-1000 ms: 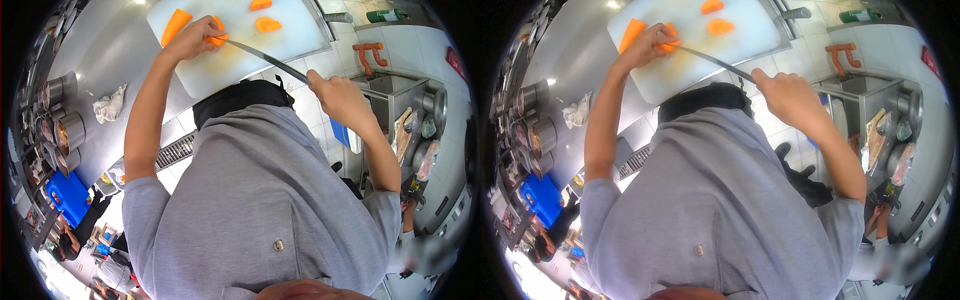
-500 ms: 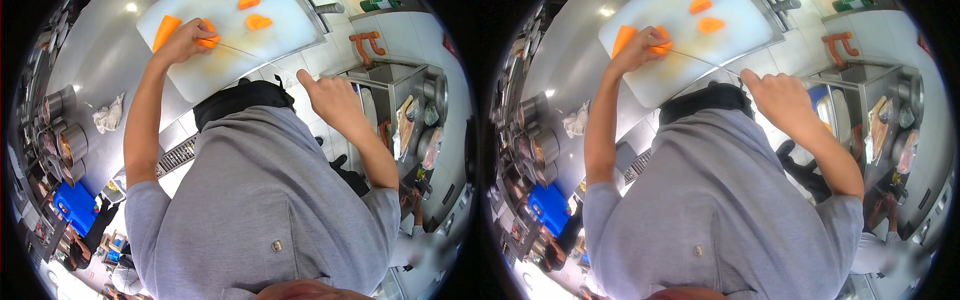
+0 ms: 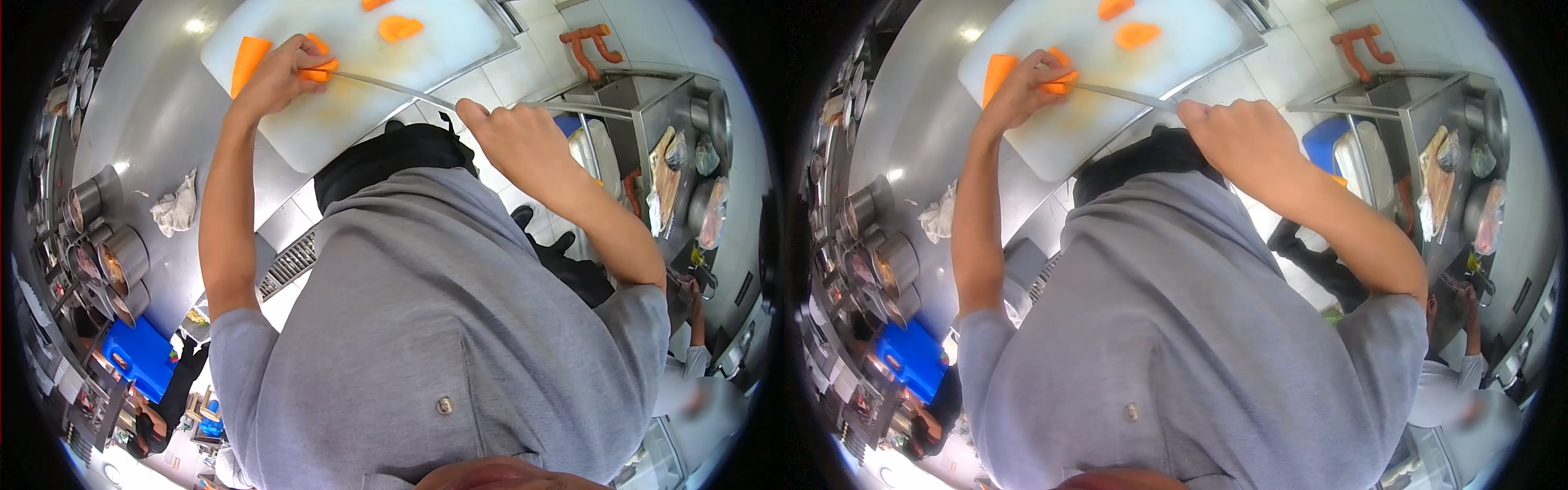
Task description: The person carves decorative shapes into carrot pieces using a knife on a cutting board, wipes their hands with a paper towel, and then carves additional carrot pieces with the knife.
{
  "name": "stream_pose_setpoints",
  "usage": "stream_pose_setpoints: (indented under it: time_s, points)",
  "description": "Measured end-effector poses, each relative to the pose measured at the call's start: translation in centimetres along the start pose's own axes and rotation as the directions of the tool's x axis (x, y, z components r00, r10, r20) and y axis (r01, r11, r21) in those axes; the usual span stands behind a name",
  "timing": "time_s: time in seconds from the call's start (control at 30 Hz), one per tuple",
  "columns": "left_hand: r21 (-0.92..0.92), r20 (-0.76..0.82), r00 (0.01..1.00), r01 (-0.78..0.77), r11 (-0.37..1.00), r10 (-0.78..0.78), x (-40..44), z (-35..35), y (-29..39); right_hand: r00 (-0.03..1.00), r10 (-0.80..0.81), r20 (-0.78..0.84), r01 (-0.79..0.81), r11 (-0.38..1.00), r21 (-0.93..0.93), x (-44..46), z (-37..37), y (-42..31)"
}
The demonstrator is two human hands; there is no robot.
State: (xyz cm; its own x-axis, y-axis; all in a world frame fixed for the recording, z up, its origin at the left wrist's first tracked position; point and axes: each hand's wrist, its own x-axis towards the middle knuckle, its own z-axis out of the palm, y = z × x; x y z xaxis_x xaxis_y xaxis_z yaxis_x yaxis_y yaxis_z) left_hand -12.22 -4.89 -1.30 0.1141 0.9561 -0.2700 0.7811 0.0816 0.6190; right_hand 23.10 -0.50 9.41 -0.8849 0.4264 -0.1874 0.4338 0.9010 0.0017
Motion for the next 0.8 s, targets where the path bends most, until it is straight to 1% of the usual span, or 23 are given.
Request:
stream_pose_setpoints:
  time_s: [0.03,0.1,0.13,0.23,0.3,0.33,0.4,0.43,0.5,0.53,0.6,0.63,0.7,0.77,0.8]
  points:
    - [0.002,0.007,1.0,-0.003,1.0,0.003,0.0,0.1,-0.2,1.0,0.006,0.001,-0.006,1.0,0.004,0.0,0.0,-0.1]
    - [-0.029,-0.065,0.997,-0.042,0.999,0.04,0.0,0.3,-0.3,0.999,0.02,-0.027,-0.019,1.0,0.02,0.2,-0.1,-0.3]
    - [-0.028,-0.06,0.997,-0.044,0.999,0.042,0.0,0.3,-0.2,0.999,0.024,-0.026,-0.024,0.999,0.023,0.2,0.1,-0.3]
    - [-0.026,-0.053,0.997,-0.064,0.998,0.063,-0.2,0.2,0.2,1.0,0.008,0.017,-0.008,0.999,0.036,0.3,0.6,-0.5]
    - [-0.063,-0.054,0.998,-0.027,0.998,0.024,-0.3,0.3,0.1,1.0,0.029,0.012,-0.03,0.994,0.105,0.8,0.6,-1.1]
    - [-0.061,-0.051,0.998,-0.026,0.998,0.023,-0.3,0.3,0.1,1.0,0.029,0.012,-0.03,0.994,0.108,0.9,0.5,-1.3]
    - [-0.02,-0.084,0.994,-0.077,0.997,0.075,-0.3,0.1,0.3,0.995,0.052,0.08,-0.06,0.993,0.099,1.1,0.3,-1.6]
    - [-0.016,-0.087,0.994,-0.075,0.997,0.073,-0.3,0.0,0.6,0.996,0.05,0.075,-0.058,0.993,0.099,1.0,0.2,-1.6]
    - [-0.155,-0.016,0.995,0.095,0.983,-0.099,-0.3,0.0,1.3,0.997,0.052,0.05,-0.056,0.994,0.098,0.3,0.1,-1.3]
    - [-0.155,-0.017,0.995,0.099,0.983,-0.103,-0.3,0.0,1.1,0.998,0.048,0.05,-0.053,0.994,0.099,-0.2,-0.1,-1.1]
    - [-0.011,-0.019,1.0,-0.004,1.0,0.004,-0.4,0.1,0.8,0.988,0.1,0.117,-0.11,0.99,0.084,-1.3,-0.4,-0.9]
    - [-0.01,-0.017,1.0,0.001,1.0,-0.001,-0.5,0.1,0.8,0.988,0.096,0.117,-0.107,0.99,0.089,-1.8,-1.0,-0.8]
    - [0.033,-0.031,0.999,-0.027,0.999,0.028,-0.5,0.0,1.0,0.97,0.134,0.204,-0.149,0.987,0.059,-2.6,-2.1,-0.6]
    - [0.038,-0.037,0.999,-0.022,0.999,0.024,-0.5,0.1,0.8,0.965,0.148,0.215,-0.166,0.984,0.068,-3.5,-1.9,-0.2]
    - [0.045,-0.047,0.999,-0.018,0.999,0.02,-0.5,0.2,0.6,0.956,0.19,0.226,-0.209,0.975,0.067,-3.9,-1.6,0.0]
